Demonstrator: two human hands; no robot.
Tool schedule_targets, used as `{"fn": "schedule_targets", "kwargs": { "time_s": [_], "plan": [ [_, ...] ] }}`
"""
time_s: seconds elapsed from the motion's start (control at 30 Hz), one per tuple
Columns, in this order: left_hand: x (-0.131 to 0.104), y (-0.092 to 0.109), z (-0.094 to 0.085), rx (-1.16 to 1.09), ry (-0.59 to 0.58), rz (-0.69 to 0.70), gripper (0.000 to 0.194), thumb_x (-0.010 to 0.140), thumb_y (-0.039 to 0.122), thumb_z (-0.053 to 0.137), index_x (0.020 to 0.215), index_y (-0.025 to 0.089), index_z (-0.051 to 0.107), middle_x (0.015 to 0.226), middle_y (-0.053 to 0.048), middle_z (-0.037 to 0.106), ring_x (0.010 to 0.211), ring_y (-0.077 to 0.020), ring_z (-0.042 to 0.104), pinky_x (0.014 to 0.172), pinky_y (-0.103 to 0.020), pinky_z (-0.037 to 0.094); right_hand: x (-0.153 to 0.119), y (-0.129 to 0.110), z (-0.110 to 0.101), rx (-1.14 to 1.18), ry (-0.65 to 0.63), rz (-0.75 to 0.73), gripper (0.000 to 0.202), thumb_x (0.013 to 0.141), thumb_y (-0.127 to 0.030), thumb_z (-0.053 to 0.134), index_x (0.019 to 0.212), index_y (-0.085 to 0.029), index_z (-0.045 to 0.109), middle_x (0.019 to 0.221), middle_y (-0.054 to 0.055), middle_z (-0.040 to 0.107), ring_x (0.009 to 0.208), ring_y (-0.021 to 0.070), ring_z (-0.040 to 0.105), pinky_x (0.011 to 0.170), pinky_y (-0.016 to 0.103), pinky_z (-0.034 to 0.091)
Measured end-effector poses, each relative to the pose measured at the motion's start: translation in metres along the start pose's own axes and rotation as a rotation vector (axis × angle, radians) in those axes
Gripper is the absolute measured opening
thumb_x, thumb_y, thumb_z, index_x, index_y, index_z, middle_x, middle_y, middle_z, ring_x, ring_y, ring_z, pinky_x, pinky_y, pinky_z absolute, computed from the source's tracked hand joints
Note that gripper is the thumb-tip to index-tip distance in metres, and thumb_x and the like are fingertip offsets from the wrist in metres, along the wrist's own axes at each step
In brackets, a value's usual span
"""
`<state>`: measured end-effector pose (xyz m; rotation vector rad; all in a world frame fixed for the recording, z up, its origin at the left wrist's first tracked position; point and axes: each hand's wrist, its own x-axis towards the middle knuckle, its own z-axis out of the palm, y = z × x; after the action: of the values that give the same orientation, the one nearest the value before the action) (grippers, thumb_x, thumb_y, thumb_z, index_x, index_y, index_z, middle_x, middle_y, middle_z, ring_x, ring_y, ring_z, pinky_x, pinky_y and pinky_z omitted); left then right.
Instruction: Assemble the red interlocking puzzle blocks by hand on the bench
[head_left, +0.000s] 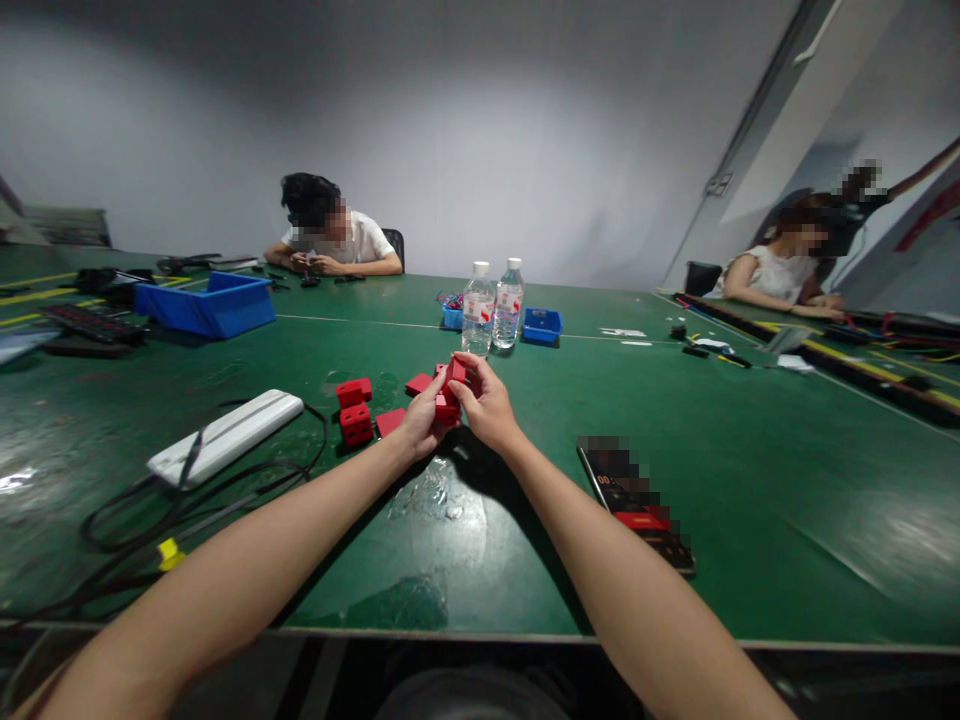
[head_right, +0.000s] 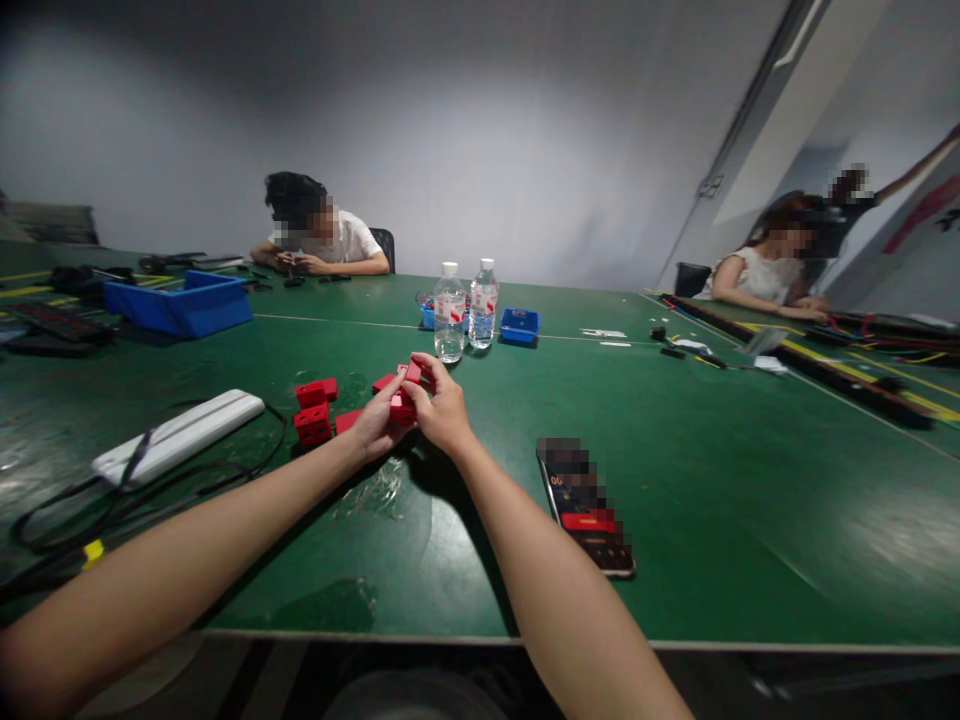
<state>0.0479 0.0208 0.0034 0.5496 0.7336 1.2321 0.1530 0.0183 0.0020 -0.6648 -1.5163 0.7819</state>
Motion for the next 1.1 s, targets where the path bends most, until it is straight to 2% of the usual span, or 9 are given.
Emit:
{"fn": "schedule_targets", "kwargs": {
  "time_s": [0.13, 0.4, 0.73, 0.9, 1.1],
  "plan": [
    [0.0, 0.0, 0.0, -0.034, -0.008, -0.019, 0.024, 0.091, 0.032, 0.049, 0.084, 0.012, 0.061, 0.053, 0.001, 0.058, 0.039, -0.0088, 0.053, 0.042, -0.018, 0.046, 0.0, -0.003, -0.003, -0.118, -0.061, -0.047, 0.039, 0.078, -0.016, 0.056, 0.117, -0.021, 0.055, 0.117, 0.006, 0.062, 0.107, 0.0156, 0.061, 0.097, 0.03, 0.048],
    [0.003, -0.003, -0.004, 0.003, -0.023, 0.004, 0.025, 0.089, 0.035, 0.052, 0.088, 0.012, 0.06, 0.052, 0.001, 0.057, 0.038, -0.0092, 0.053, 0.039, -0.018, 0.043, 0.001, -0.013, -0.006, -0.296, -0.083, -0.102, 0.038, 0.079, -0.016, 0.055, 0.116, -0.022, 0.056, 0.116, 0.006, 0.062, 0.103, 0.0165, 0.06, 0.089, 0.029, 0.05],
    [0.007, -0.006, -0.007, 0.059, -0.039, 0.047, 0.024, 0.09, 0.035, 0.05, 0.087, 0.013, 0.058, 0.05, 0.004, 0.051, 0.034, -0.0078, 0.047, 0.036, -0.017, 0.039, 0.002, -0.016, -0.008, -0.312, -0.099, -0.089, 0.037, 0.079, -0.019, 0.058, 0.116, -0.021, 0.057, 0.116, 0.006, 0.064, 0.1, 0.0165, 0.062, 0.081, 0.028, 0.051],
    [0.005, -0.007, -0.006, 0.074, 0.0, 0.102, 0.023, 0.085, 0.036, 0.058, 0.082, 0.014, 0.056, 0.05, 0.004, 0.051, 0.035, -0.0087, 0.049, 0.035, -0.018, 0.039, 0.003, -0.018, -0.01, -0.28, -0.108, -0.075, 0.035, 0.078, -0.021, 0.06, 0.114, -0.021, 0.058, 0.115, 0.006, 0.064, 0.099, 0.0163, 0.062, 0.08, 0.027, 0.051],
    [0.005, -0.007, -0.006, 0.048, -0.018, 0.082, 0.027, 0.081, 0.039, 0.063, 0.082, 0.013, 0.056, 0.049, 0.005, 0.051, 0.034, -0.0083, 0.048, 0.035, -0.018, 0.04, 0.004, -0.016, -0.012, -0.208, -0.129, -0.056, 0.036, 0.078, -0.022, 0.06, 0.114, -0.021, 0.057, 0.114, 0.006, 0.064, 0.101, 0.0167, 0.062, 0.081, 0.027, 0.051]
  ]
}}
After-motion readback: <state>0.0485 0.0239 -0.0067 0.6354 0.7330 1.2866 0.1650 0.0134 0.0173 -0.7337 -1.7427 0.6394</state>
